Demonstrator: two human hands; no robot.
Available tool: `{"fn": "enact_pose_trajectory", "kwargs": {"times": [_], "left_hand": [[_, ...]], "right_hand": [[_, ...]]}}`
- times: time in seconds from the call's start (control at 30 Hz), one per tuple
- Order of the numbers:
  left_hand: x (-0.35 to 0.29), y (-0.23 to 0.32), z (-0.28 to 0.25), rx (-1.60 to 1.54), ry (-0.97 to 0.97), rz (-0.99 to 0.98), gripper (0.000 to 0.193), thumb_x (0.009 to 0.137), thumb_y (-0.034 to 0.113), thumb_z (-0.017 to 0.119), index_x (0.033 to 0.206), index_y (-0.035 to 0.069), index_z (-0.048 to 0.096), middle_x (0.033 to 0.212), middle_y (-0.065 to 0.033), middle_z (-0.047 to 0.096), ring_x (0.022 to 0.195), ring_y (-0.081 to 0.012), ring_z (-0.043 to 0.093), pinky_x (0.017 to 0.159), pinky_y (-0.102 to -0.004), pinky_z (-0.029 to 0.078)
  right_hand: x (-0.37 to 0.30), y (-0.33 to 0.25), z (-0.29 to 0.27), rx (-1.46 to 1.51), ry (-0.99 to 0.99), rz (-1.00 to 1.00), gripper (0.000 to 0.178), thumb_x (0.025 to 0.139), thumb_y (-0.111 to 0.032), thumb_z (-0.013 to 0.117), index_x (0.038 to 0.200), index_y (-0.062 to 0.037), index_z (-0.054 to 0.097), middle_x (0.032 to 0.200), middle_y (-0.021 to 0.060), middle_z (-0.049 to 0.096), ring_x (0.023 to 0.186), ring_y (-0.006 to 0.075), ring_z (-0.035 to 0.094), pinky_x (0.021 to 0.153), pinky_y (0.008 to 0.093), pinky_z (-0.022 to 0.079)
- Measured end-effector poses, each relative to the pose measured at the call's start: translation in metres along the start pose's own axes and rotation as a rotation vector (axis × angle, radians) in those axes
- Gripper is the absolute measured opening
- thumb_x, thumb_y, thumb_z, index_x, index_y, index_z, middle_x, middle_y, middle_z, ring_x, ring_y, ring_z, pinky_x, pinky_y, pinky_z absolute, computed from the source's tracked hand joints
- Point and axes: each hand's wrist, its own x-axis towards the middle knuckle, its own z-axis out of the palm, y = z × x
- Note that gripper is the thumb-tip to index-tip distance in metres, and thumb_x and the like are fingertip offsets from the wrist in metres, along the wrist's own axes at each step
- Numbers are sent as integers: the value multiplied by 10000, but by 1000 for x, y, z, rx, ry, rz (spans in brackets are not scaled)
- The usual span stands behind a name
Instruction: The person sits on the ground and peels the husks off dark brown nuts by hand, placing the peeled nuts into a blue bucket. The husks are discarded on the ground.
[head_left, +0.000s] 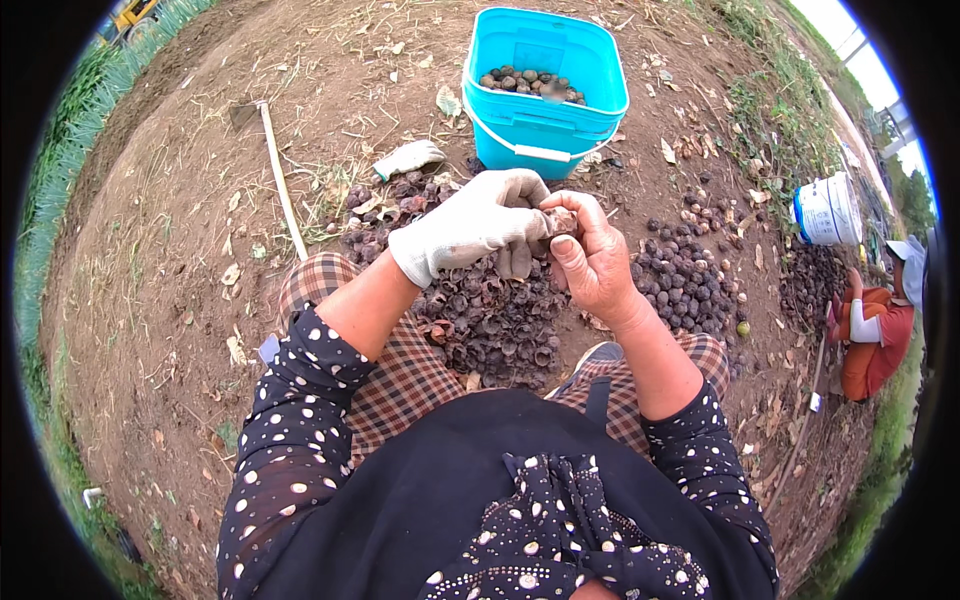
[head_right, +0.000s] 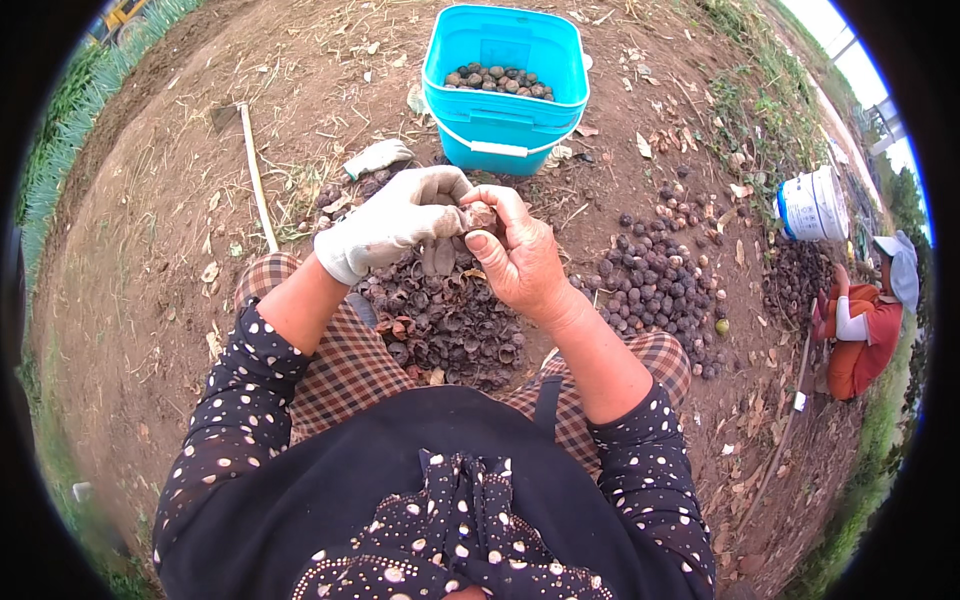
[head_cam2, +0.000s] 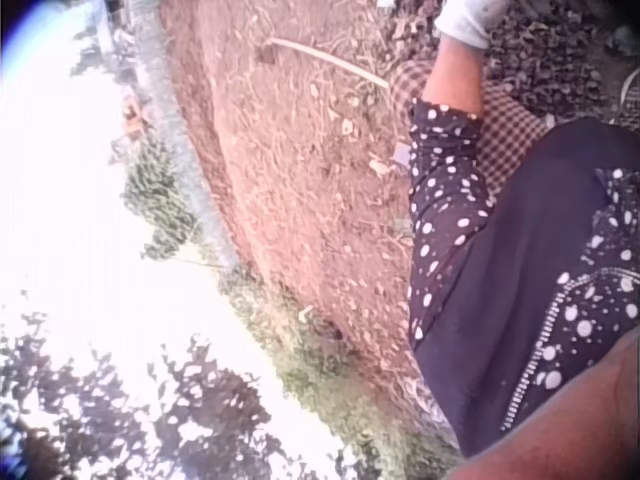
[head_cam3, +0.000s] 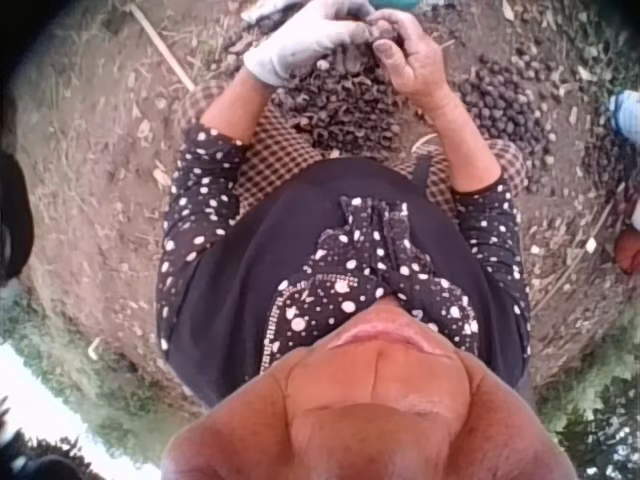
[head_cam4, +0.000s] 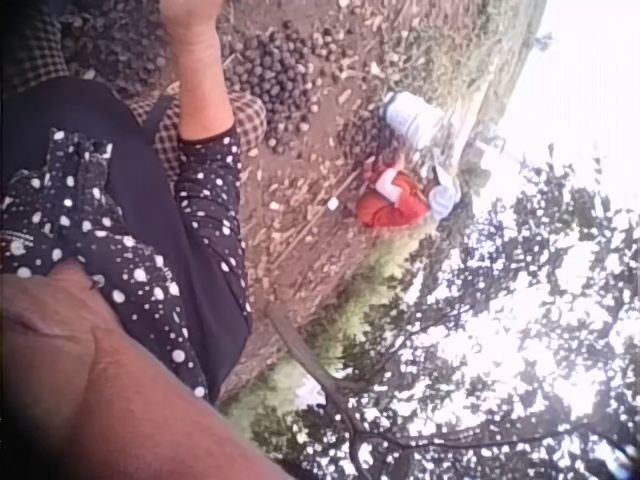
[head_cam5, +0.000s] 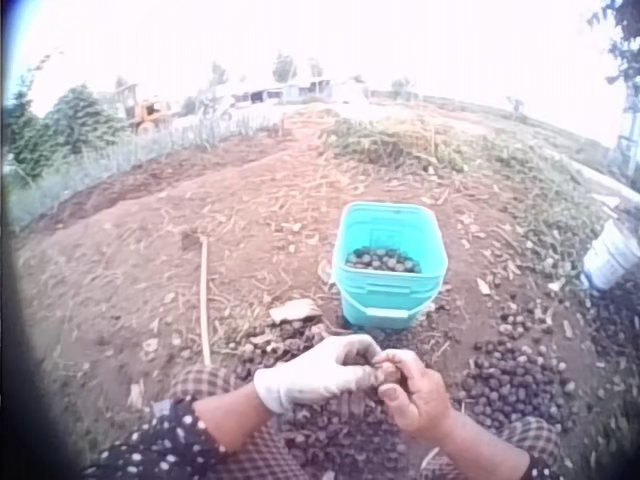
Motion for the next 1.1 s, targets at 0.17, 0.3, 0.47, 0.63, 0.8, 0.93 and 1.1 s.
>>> {"fn": "enact_pose_trajectory", "kwargs": {"times": [0.17, 0.3, 0.47, 0.63, 0.8, 0.93, 1.1], "left_hand": [[0, -8, -3, -21, -37, 50, 278, 858, 124, 632, 1088, -10, 556, 810, -74, 660, 564, -142, 654, 467, -244, 509], [2, -25, -9, -255, -45, 90, 219, 844, 75, 616, 1045, 4, 564, 803, -90, 663, 564, -149, 658, 472, -255, 527], [3, -15, -11, -217, -72, 127, 284, 871, 139, 698, 1104, 12, 596, 903, -102, 694, 712, -166, 698, 624, -288, 573], [6, -12, 1, 300, 53, 355, 671, 780, 189, 865, 1344, 2, 553, 1224, -71, 642, 1162, -160, 584, 1015, -322, 472], [6, -17, 2, 350, 153, 416, 583, 692, 80, 903, 1207, 12, 638, 1122, -61, 665, 1043, -138, 628, 948, -307, 508], [3, -12, 5, 368, 209, 355, 541, 678, 47, 908, 1161, 26, 664, 1025, -20, 671, 959, -106, 630, 851, -277, 532], [5, -12, 11, 632, 251, 599, 518, 648, 58, 915, 1122, 51, 705, 973, -32, 671, 844, -135, 631, 777, -277, 525]], "right_hand": [[0, 0, -2, -88, -60, -81, 506, 1007, -461, 611, 1276, -38, 541, 874, 19, 641, 727, 104, 593, 682, 254, 499], [-1, -11, 2, 239, -67, 68, 505, 1025, -477, 571, 1278, -41, 544, 789, 19, 589, 565, 92, 544, 545, 229, 458], [3, -12, -4, 533, -36, 178, 454, 1055, -408, 531, 1319, -39, 533, 815, 22, 583, 516, 57, 496, 478, 192, 404], [3, -17, -8, 133, 23, 69, 368, 1038, -211, 550, 1356, -34, 493, 955, 23, 636, 737, 46, 575, 651, 200, 476], [5, -36, -5, 106, -5, 184, 439, 940, -73, 586, 1361, -32, 469, 1019, 57, 684, 794, 56, 620, 695, 228, 506], [6, -23, -17, 4, -42, 189, 380, 902, -82, 619, 1267, 7, 561, 961, 87, 711, 674, 57, 617, 646, 230, 505], [4, -13, -13, -3, 5, 64, 270, 888, -62, 581, 1146, 10, 619, 839, 64, 672, 632, 76, 584, 612, 254, 489]]}}
